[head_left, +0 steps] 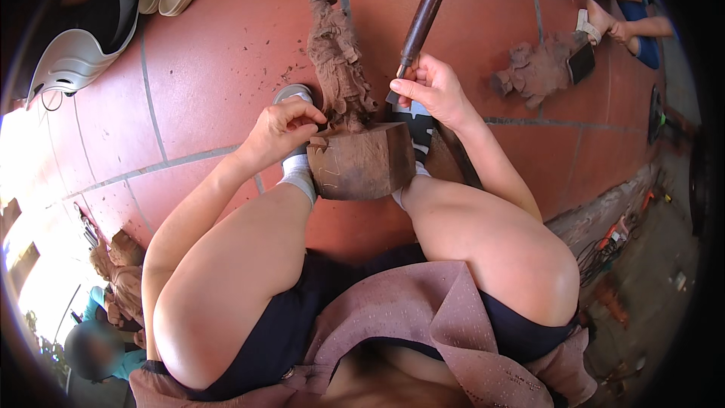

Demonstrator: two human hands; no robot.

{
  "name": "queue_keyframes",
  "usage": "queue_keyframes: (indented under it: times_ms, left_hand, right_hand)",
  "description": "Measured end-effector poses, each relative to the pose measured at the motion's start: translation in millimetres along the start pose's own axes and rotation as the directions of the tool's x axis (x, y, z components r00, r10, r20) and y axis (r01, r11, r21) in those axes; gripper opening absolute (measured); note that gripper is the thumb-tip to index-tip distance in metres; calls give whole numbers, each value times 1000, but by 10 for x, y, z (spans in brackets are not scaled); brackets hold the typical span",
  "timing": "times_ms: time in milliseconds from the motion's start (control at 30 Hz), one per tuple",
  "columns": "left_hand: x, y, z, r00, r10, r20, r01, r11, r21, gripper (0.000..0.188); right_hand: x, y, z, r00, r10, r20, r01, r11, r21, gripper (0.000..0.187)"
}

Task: The person sits on the floor and carves a piece of wood using a chisel and a wooden mallet. They repeatedly strike the chisel to shape the wood, occasionally adjusting their grip and the wood's position.

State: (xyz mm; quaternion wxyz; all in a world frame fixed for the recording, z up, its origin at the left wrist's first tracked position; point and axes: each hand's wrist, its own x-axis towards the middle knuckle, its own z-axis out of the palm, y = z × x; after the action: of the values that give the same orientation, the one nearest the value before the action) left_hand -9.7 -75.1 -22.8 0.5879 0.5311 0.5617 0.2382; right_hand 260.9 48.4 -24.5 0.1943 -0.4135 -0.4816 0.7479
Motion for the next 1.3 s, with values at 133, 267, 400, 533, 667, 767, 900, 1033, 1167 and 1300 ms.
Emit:
queue_keyframes:
  times_ms: [133, 267, 400, 533, 667, 767, 900, 1033, 1167, 1300]
  left_hand:
    - [-15, -6, 92, 994, -101, 52, 104, 993, -63, 15]
    - [-33, 28, 150, 991, -105, 81, 101, 993, 56, 23]
    - [-84, 26, 179, 996, -49, 70, 40, 992, 118, 34]
    - [-171, 53, 215, 997, -48, 56, 38, 986, 163, 38]
    - [-224, 87, 178, 992, -103, 78, 80, 965, 251, 34]
    - [-202, 160, 82, 988, -52, 143, -3, 933, 360, 31]
    - [-678, 421, -486, 1000, 25, 2, -23, 887, 461, 28]
    - [-833, 1425, -927, 962, 267, -62, -196, 826, 529, 30]
    - [-999, 2115, -1085, 909, 395, -134, -264, 794, 548, 35]
    - [-901, 2117, -547, 720, 694, 11, -457, 462, 760, 46]
  right_hand:
    - [-70, 41, -25, 999, 32, -37, -34, 999, -35, 20]
    - [-132, 83, 59, 998, 27, -58, -29, 999, -24, 19]
    - [-174, 149, 76, 999, 3, -47, -3, 1000, 12, 19]
    - [-241, 160, 63, 997, -72, -27, 72, 997, -8, 17]
    - [-369, 48, 53, 995, -105, -5, 104, 992, -73, 15]
    - [-565, -114, 7, 988, -121, -94, 112, 989, -99, 12]
    - [-652, -266, 136, 974, -215, -75, 206, 972, -110, 12]
    - [-1111, -692, -287, 935, -334, -118, 300, 924, -238, 12]
    - [-1485, -1285, -434, 882, -438, -172, 351, 856, -379, 15]
    - [-2310, -2019, -214, 757, -633, -160, 536, 743, -401, 16]
